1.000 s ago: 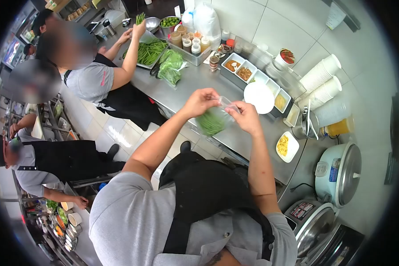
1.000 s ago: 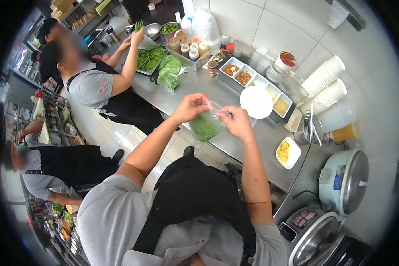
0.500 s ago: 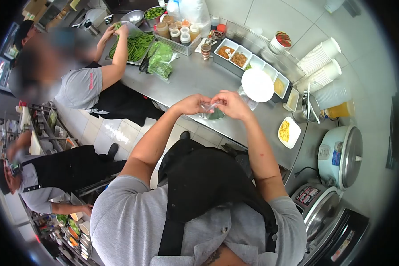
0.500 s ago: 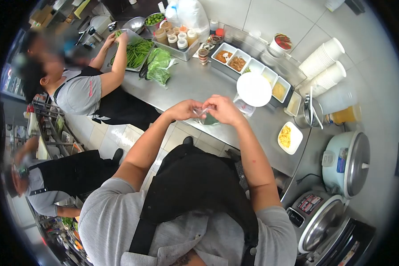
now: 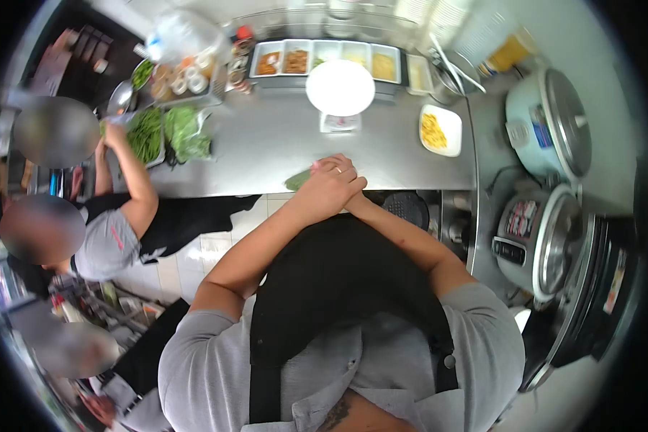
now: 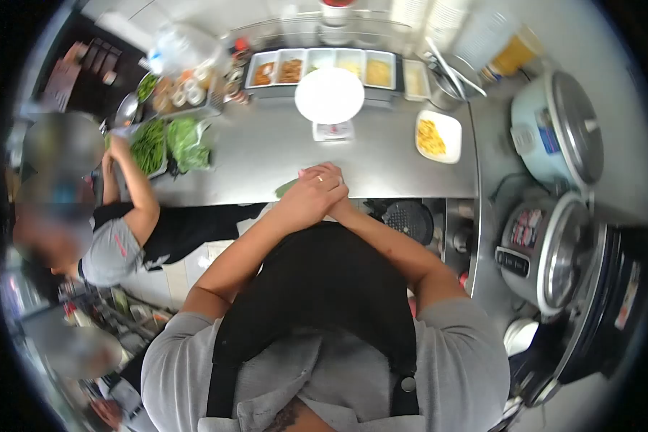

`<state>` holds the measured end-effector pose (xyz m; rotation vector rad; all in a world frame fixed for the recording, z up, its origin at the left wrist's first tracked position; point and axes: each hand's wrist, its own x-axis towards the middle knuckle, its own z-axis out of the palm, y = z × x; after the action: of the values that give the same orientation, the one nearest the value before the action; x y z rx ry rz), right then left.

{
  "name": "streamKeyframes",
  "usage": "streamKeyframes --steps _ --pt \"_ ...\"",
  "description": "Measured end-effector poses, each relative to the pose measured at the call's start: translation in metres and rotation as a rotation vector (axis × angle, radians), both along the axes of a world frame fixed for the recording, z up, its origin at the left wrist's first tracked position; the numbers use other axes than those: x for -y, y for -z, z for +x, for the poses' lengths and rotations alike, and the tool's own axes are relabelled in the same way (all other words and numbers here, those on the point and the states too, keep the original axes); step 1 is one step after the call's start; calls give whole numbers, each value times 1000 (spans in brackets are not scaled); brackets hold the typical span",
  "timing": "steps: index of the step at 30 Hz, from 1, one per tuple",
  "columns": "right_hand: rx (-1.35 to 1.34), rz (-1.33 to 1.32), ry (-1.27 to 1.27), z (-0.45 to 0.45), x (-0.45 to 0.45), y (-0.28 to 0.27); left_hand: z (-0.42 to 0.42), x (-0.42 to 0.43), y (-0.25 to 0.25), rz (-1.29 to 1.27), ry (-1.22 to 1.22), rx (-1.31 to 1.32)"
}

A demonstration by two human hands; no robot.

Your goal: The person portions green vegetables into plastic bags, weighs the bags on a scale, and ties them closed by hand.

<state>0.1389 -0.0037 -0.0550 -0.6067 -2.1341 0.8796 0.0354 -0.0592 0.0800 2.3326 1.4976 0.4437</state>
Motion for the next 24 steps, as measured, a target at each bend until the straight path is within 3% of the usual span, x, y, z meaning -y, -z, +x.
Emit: streamKeyframes --steps 3,5,6,7,9,11,20,24 --pt "-236 -150 81 14 -8 -30 0 -1 -18 186 -64 221" --pt "-171 -568 8 27 -19 -22 -7 -11 -8 245 -51 306" --pt "-15 -301 56 33 -26 -26 -15 -13 21 129 -192 325" --pt "-17 -304 86 34 -25 -24 -20 -13 54 8 -337 335" --pt "-117 10 156 27 -27 -21 -27 -20 123 -42 -263 486" --pt "-37 112 147 28 -29 -20 -30 -20 171 -291 -112 212" --pt "149 314 186 37 -39 22 12 -38 193 133 -96 267" --pt "133 356 228 45 -42 28 30 -40 174 204 -189 251"
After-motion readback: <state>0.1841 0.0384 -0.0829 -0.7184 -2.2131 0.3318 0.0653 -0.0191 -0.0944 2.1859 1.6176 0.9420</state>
